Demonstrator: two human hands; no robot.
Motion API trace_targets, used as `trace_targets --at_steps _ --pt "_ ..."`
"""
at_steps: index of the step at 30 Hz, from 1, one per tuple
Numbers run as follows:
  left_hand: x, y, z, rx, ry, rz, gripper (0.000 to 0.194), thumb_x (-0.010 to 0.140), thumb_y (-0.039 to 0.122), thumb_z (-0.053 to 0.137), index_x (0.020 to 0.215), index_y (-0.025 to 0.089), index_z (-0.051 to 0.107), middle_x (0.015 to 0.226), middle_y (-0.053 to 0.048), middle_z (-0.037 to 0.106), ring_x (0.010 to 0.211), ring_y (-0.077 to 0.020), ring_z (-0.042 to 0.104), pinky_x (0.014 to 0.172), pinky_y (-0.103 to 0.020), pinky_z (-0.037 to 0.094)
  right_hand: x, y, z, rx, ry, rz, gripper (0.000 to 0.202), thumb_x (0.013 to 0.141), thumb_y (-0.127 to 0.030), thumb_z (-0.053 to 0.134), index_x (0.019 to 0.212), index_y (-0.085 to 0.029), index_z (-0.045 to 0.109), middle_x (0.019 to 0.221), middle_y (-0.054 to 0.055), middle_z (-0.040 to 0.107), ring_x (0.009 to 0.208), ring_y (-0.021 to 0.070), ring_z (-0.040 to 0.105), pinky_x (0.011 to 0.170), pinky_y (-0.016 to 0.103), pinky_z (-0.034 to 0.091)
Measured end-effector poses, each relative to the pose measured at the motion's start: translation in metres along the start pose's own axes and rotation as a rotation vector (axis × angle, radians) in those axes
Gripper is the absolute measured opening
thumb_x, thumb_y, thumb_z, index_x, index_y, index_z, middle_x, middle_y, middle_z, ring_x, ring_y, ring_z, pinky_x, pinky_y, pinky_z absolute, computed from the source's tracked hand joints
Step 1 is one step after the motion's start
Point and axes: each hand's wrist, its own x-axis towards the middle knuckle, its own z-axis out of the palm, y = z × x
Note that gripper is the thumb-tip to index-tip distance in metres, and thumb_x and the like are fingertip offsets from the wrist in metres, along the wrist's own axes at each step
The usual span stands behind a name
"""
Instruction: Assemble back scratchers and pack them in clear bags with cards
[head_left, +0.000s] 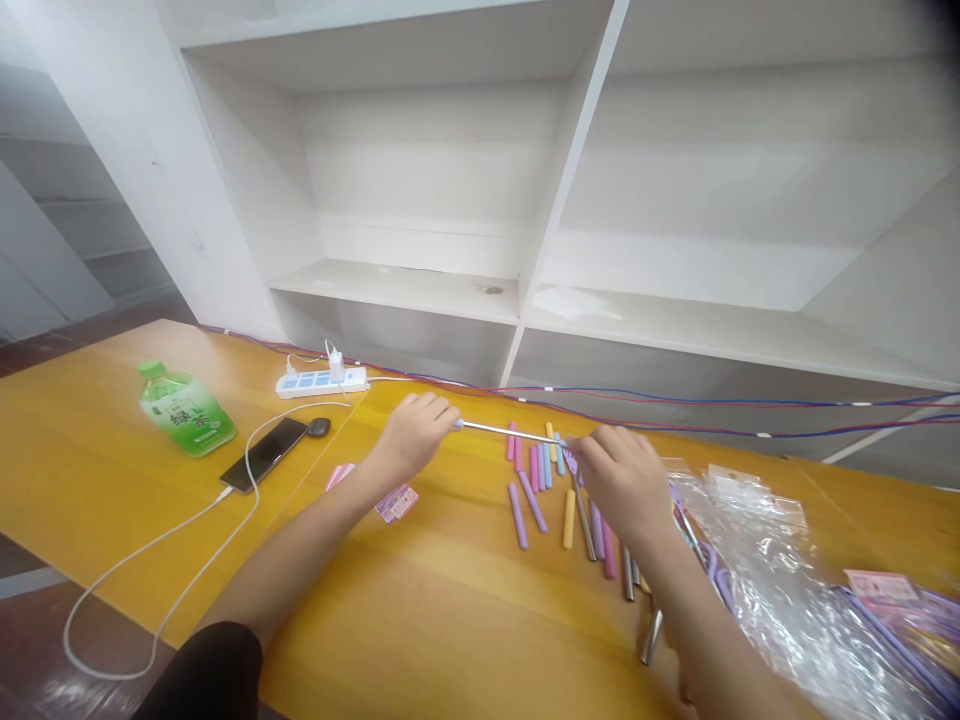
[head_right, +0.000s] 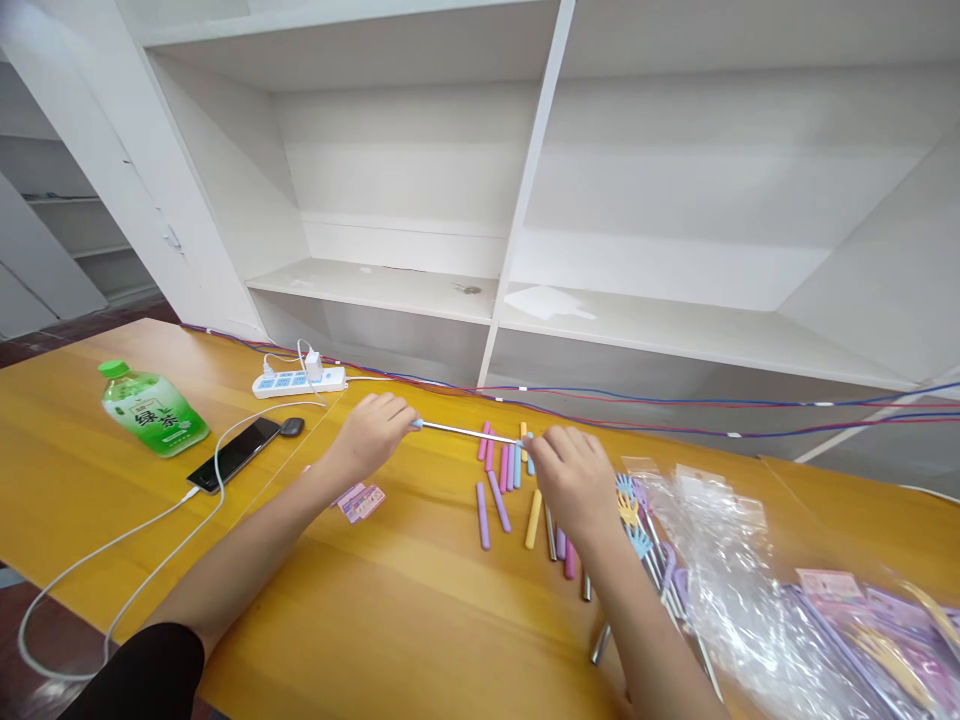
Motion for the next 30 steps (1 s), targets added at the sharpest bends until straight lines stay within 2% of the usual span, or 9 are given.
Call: trace_targets --at_steps 5,8,10,13,16,19,22,27,30 --pt "0.003 -0.024 -0.003 0.017 0.061 0.031 0.015 0.106 0.027 0.053 0.095 0.021 0.061 0.086 -0.003 0.067 0.086 -0.0208 0.057 0.077 -0.037 0.034 -0.002 0.034 -0.008 -0.039 0.059 -0.026 0.010 0.097 -0.019 0.065 0.088 -0.022 0.064 0.077 0.001 0.060 0.079 0.0172 0.051 0.082 0.031 0.036" --pt "-0.001 -0.049 -0.006 0.049 0.102 -0.020 0.017 0.106 0.026 0.051 0.094 0.021 0.062 0.086 -0.004 0.069 0.084 -0.0207 0.059 0.075 -0.037 0.034 -0.011 0.062 -0.015 -0.120 0.108 0.002 0.012 0.096 -0.022 0.069 0.084 -0.023 0.067 0.072 0.001 0.059 0.075 0.0171 0.050 0.077 0.031 0.036" --pt "-0.010 -0.076 -0.009 0.076 0.136 -0.073 0.017 0.105 0.028 0.052 0.094 0.021 0.063 0.087 -0.005 0.071 0.085 -0.0218 0.060 0.075 -0.037 0.035 -0.022 0.088 -0.021 -0.183 0.154 0.079 0.018 0.094 -0.028 0.072 0.077 -0.023 0.068 0.068 0.002 0.059 0.071 0.0170 0.049 0.071 0.031 0.033" --pt "-0.028 -0.117 -0.015 0.072 0.145 -0.103 0.017 0.105 0.027 0.051 0.095 0.021 0.064 0.090 -0.005 0.073 0.087 -0.0221 0.062 0.079 -0.038 0.038 -0.044 0.135 -0.030 -0.183 0.130 0.215 0.033 0.090 -0.037 0.077 0.062 -0.023 0.068 0.060 0.005 0.058 0.065 0.0166 0.048 0.067 0.033 0.031" --pt "-0.042 -0.142 -0.021 0.050 0.188 -0.119 0.019 0.105 0.027 0.050 0.097 0.022 0.066 0.090 -0.005 0.074 0.088 -0.0219 0.064 0.081 -0.038 0.040 -0.065 0.179 -0.037 -0.137 0.066 0.415 0.046 0.085 -0.049 0.079 0.051 -0.022 0.065 0.061 0.009 0.061 0.060 0.0146 0.044 0.067 0.037 0.029" --pt "-0.044 -0.146 -0.025 0.005 0.215 -0.108 0.021 0.105 0.028 0.049 0.099 0.023 0.068 0.091 -0.005 0.075 0.091 -0.0219 0.066 0.082 -0.038 0.042 -0.082 0.212 -0.040 -0.146 0.043 0.556 0.052 0.073 -0.059 0.083 0.043 -0.022 0.062 0.054 0.011 0.058 0.055 0.0126 0.036 0.065 0.038 0.024" --pt "-0.040 -0.140 -0.025 -0.026 0.197 -0.086 0.021 0.106 0.031 0.051 0.099 0.022 0.068 0.093 -0.006 0.076 0.093 -0.0219 0.067 0.081 -0.037 0.043 -0.091 0.229 -0.040 -0.177 0.060 0.608 0.043 0.067 -0.056 0.084 0.046 -0.023 0.066 0.053 0.012 0.059 0.055 0.0140 0.036 0.064 0.038 0.022" --pt "-0.036 -0.136 -0.021 -0.015 0.172 -0.066 0.020 0.106 0.032 0.052 0.100 0.022 0.069 0.093 -0.006 0.076 0.090 -0.0203 0.067 0.078 -0.035 0.045 -0.090 0.225 -0.041 -0.222 0.092 0.616 0.032 0.067 -0.043 0.084 0.050 -0.022 0.066 0.055 0.010 0.058 0.054 0.0156 0.036 0.061 0.034 0.023" --pt "-0.036 -0.135 -0.020 -0.015 0.150 -0.065 0.021 0.106 0.031 0.051 0.100 0.023 0.070 0.096 -0.006 0.076 0.092 -0.0200 0.068 0.079 -0.035 0.046 -0.087 0.214 -0.045 -0.270 0.151 0.549 0.027 0.073 -0.040 0.080 0.056 -0.021 0.067 0.058 0.007 0.058 0.056 0.0177 0.039 0.060 0.032 0.026"
